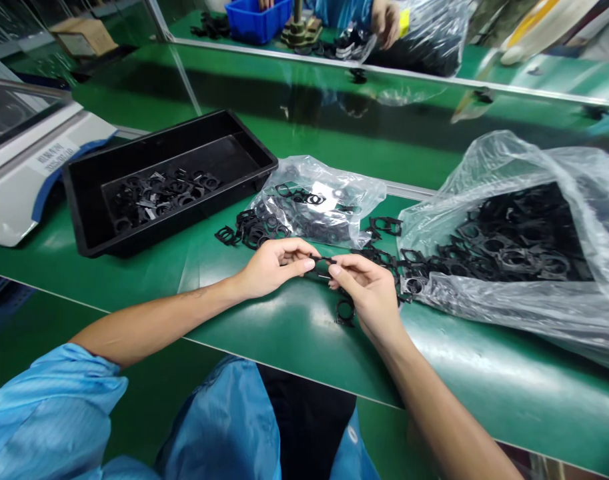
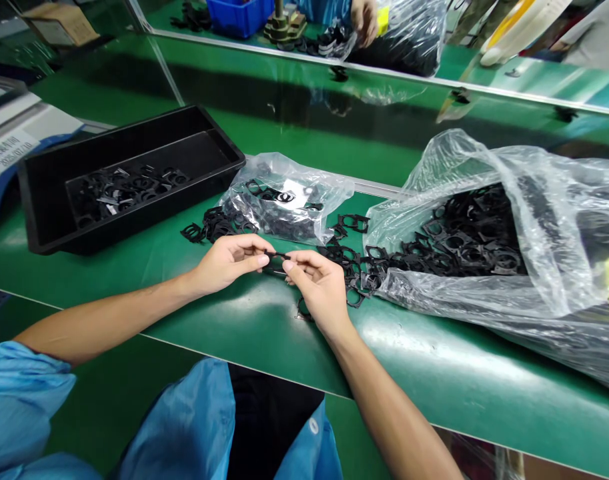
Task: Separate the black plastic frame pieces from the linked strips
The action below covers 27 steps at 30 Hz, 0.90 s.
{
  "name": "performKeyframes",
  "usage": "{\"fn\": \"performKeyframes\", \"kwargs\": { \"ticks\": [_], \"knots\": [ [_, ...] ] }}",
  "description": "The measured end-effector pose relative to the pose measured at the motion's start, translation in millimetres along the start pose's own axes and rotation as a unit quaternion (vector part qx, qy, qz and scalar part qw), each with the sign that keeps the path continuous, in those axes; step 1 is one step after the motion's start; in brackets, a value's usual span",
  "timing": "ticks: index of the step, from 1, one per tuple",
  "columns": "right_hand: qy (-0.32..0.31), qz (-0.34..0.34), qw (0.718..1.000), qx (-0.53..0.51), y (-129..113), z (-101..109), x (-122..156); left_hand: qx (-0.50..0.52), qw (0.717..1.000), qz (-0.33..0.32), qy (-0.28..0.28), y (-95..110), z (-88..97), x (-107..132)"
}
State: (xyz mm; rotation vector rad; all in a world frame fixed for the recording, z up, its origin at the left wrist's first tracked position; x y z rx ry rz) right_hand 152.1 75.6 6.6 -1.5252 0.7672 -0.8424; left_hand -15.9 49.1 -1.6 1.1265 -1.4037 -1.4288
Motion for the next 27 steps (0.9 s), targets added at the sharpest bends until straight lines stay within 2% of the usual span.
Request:
{"fn": "performKeyframes", "kwargs": {
  "ticks": [16,23,27],
  "knots": [
    [-0.001,-0.001,1.000,-0.005,-1.8,-0.9,0.5,-0.019,1.000,-0.011,-0.011,-0.9,-0.2,0.0],
    [-0.006,0.003,1.000,-0.001,-0.9,-0.9,0.7,-0.049,0.998,-0.030,0.010,2.1,2.6,-0.3],
    [-0.005,0.015,1.000,0.018,0.5,0.1,0.1,-0.035,0.999,-0.014,0.014,-0.5,1.9,0.0]
  ]
}}
Point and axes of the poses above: each hand's wrist, its own x-axis away from the middle knuckle, its own z-axis out of the back of the hand, y = z × x, the point moved 6 cm from there along -x, towards the middle knuckle, and after that the axes turned 12 degrees about -y, right-handed, at the moved point
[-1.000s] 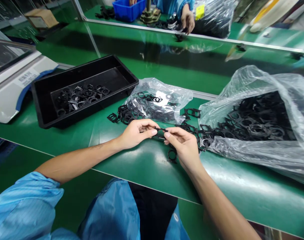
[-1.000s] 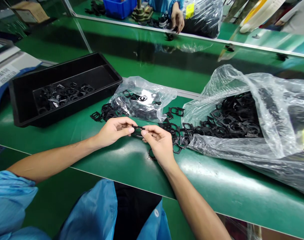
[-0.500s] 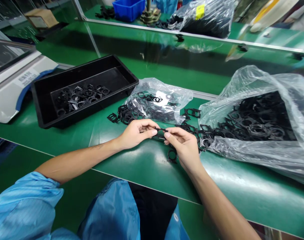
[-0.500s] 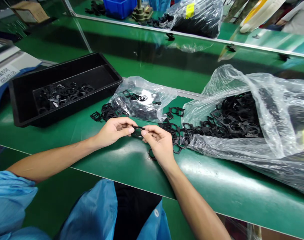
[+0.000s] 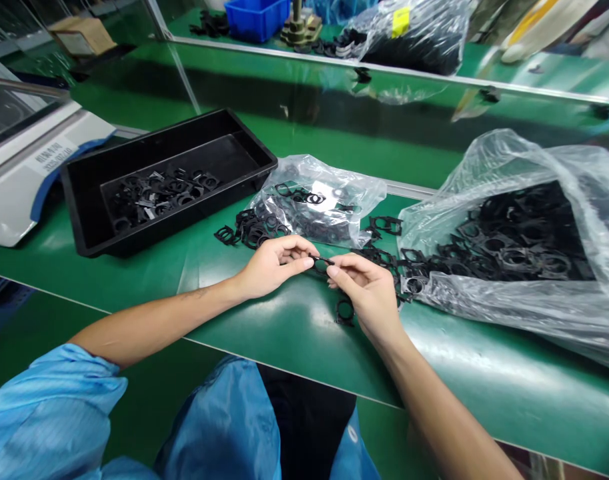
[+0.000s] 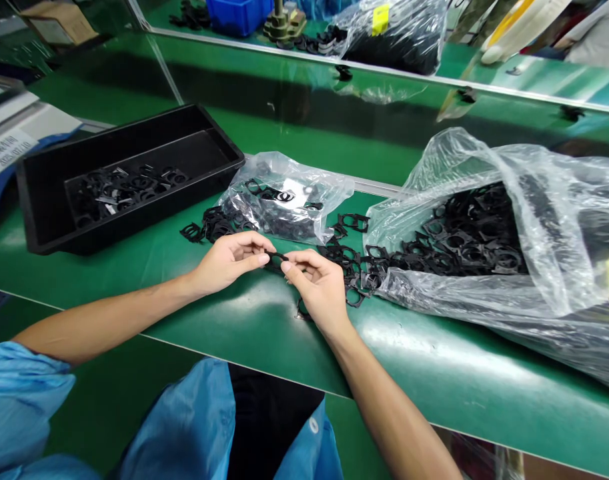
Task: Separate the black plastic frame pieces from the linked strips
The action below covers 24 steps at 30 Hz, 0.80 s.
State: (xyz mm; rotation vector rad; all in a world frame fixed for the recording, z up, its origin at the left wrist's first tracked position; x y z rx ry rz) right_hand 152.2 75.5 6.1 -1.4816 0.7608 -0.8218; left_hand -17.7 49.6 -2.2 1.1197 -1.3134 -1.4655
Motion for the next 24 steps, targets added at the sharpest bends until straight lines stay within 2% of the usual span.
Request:
{"fn": "performKeyframes", "kwargs": {
  "ticks": [5,11,17,24],
  "knots": [
    [0.028,0.002,1.000,0.004,1.0,4.0,0.3,0.031,0.999,-0.004,0.032,-1.5,1.7,1.6],
    [0.004,-0.025,0.999,-0.042,3.8,0.1,-1.5,0.070,0.997,0.014,-0.032,-4.7,-5.4,-0.1],
    [-0.013,-0.036,0.996,-0.078,6.2,-3.9,-3.2,0.059,0.997,0.022,-0.049,-5.2,-5.0,-0.8],
    [-0.028,-0.017,0.999,-0.043,0.2,-1.0,-0.5,0.059,0.997,0.002,-0.041,1.3,-5.6,1.8]
  ]
}}
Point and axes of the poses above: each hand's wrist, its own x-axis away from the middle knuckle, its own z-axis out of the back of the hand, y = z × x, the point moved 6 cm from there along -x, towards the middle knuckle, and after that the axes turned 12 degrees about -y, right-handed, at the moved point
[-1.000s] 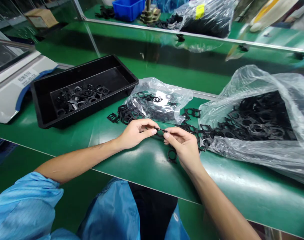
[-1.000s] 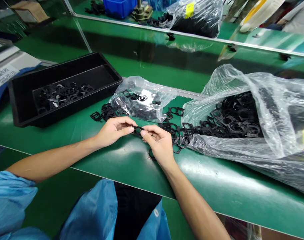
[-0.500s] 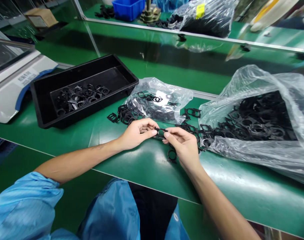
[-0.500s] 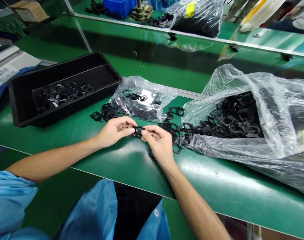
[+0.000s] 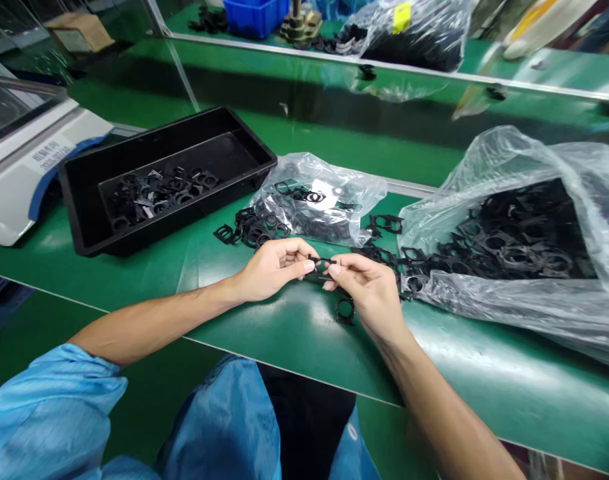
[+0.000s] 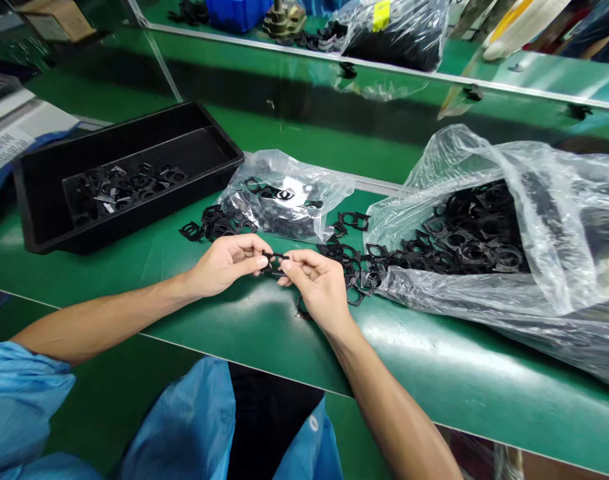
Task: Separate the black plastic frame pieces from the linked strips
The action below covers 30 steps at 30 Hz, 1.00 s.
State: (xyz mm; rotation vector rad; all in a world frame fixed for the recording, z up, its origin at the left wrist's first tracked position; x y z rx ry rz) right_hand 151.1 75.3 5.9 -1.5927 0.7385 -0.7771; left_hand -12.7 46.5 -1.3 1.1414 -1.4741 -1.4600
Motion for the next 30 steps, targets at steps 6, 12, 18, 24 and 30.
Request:
{"fn": "performKeyframes", "kwargs": {
  "ticks": [6,12,18,24,30],
  "knots": [
    [0.015,0.002,1.000,-0.018,5.7,3.3,-3.4,-0.058,0.997,-0.025,0.035,3.8,0.5,1.7],
    [0.022,0.038,0.999,0.008,-0.4,2.4,0.1,-0.130,0.986,-0.084,0.059,11.3,2.9,3.8],
    [-0.016,0.079,0.996,0.030,-6.6,-3.6,3.1,-0.095,0.991,-0.082,0.051,4.5,6.4,1.8],
    [-0.053,0.101,0.993,0.023,-8.3,-8.9,3.2,-0.083,0.993,-0.074,0.042,-0.6,7.4,2.3],
    [-0.030,0.100,0.993,0.052,-9.1,-7.7,3.0,-0.102,0.987,-0.120,0.039,8.6,5.6,0.5]
  ]
}}
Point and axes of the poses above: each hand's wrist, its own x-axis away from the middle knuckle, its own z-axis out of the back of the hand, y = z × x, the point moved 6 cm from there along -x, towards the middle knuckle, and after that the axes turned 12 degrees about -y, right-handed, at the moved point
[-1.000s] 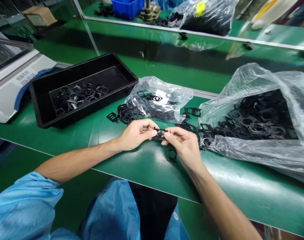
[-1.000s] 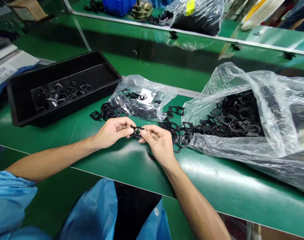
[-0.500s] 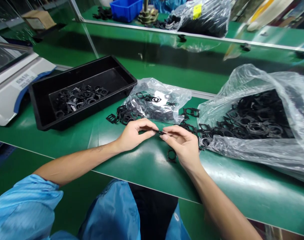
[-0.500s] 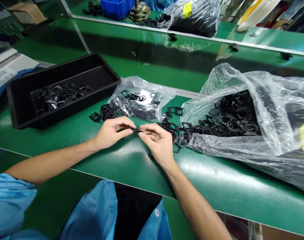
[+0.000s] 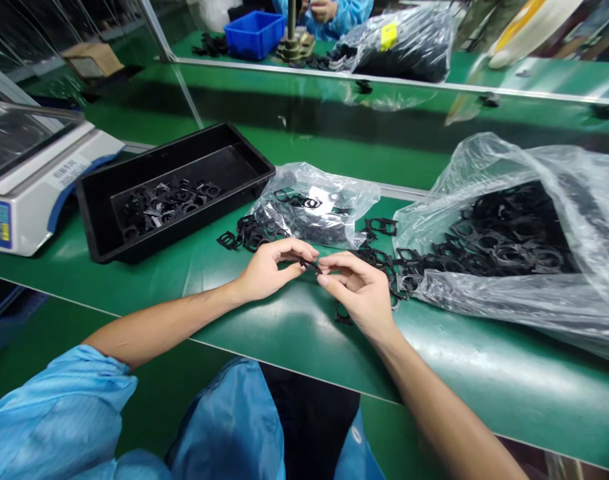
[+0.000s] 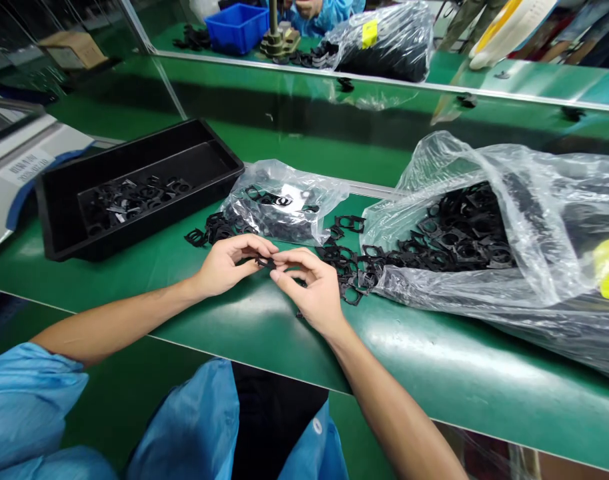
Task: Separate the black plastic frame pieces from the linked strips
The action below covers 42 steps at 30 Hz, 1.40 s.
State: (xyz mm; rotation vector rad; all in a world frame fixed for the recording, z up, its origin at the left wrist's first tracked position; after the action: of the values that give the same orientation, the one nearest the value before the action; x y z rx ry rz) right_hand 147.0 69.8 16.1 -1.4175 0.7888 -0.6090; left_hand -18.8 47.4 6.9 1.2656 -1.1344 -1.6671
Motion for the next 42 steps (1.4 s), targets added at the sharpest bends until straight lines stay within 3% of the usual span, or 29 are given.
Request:
{"fn": "performKeyframes", "kwargs": {
  "ticks": [2,5,8,11,13,15,16,19,21,23,27,28,30,34,37,42],
  "knots": [
    [0.046,0.005,0.999,0.014,-2.8,5.4,0.7,-0.012,0.999,-0.021,0.023,9.4,7.9,-3.5],
    [0.125,0.018,0.992,0.016,-8.2,15.8,2.4,-0.043,0.993,-0.045,0.105,27.9,34.8,-3.3],
    [0.157,0.023,0.987,-0.001,-11.6,21.3,2.6,-0.073,0.981,-0.054,0.173,42.5,72.8,6.1],
    [0.145,0.017,0.989,-0.015,-11.8,19.9,1.1,-0.143,0.962,-0.038,0.228,49.7,123.0,21.7],
    [0.128,0.017,0.992,-0.016,-11.0,17.5,-0.2,-0.232,0.936,-0.016,0.262,55.7,161.2,32.0],
    [0.108,0.022,0.994,-0.009,-9.9,15.0,-1.8,-0.356,0.884,0.025,0.302,65.5,198.1,41.3],
    [0.103,0.029,0.994,-0.005,-9.7,14.4,-2.4,-0.421,0.855,0.065,0.296,69.1,212.3,43.0],
    [0.098,0.048,0.994,0.004,-9.8,14.7,-3.2,-0.483,0.829,0.099,0.264,80.2,232.5,46.2],
    [0.099,0.055,0.994,0.008,-10.3,15.7,-3.2,-0.516,0.812,0.084,0.259,86.2,222.5,49.2],
    [0.096,0.056,0.994,0.012,-10.3,16.4,-3.5,-0.575,0.786,0.043,0.225,85.8,190.8,49.6],
    [0.075,0.042,0.996,0.019,-7.0,15.3,-6.3,-0.585,0.810,-0.006,-0.030,45.1,94.9,37.4],
    [0.070,0.037,0.997,0.021,-5.7,15.1,-7.2,-0.581,0.810,-0.004,-0.074,33.2,76.3,34.4],
    [0.067,0.030,0.997,0.025,-3.6,15.7,-8.4,-0.575,0.812,0.005,-0.099,15.9,55.2,29.0],
    [0.071,0.023,0.997,0.027,-2.0,17.0,-8.5,-0.561,0.826,0.013,-0.043,6.9,56.6,28.2],
    [0.068,0.017,0.997,0.025,-0.7,15.6,-8.2,-0.527,0.850,-0.016,-0.003,13.3,65.6,33.7],
    [0.047,0.006,0.998,0.033,5.8,10.4,-7.6,-0.470,0.881,-0.011,0.055,25.3,71.6,29.3]
  ]
}}
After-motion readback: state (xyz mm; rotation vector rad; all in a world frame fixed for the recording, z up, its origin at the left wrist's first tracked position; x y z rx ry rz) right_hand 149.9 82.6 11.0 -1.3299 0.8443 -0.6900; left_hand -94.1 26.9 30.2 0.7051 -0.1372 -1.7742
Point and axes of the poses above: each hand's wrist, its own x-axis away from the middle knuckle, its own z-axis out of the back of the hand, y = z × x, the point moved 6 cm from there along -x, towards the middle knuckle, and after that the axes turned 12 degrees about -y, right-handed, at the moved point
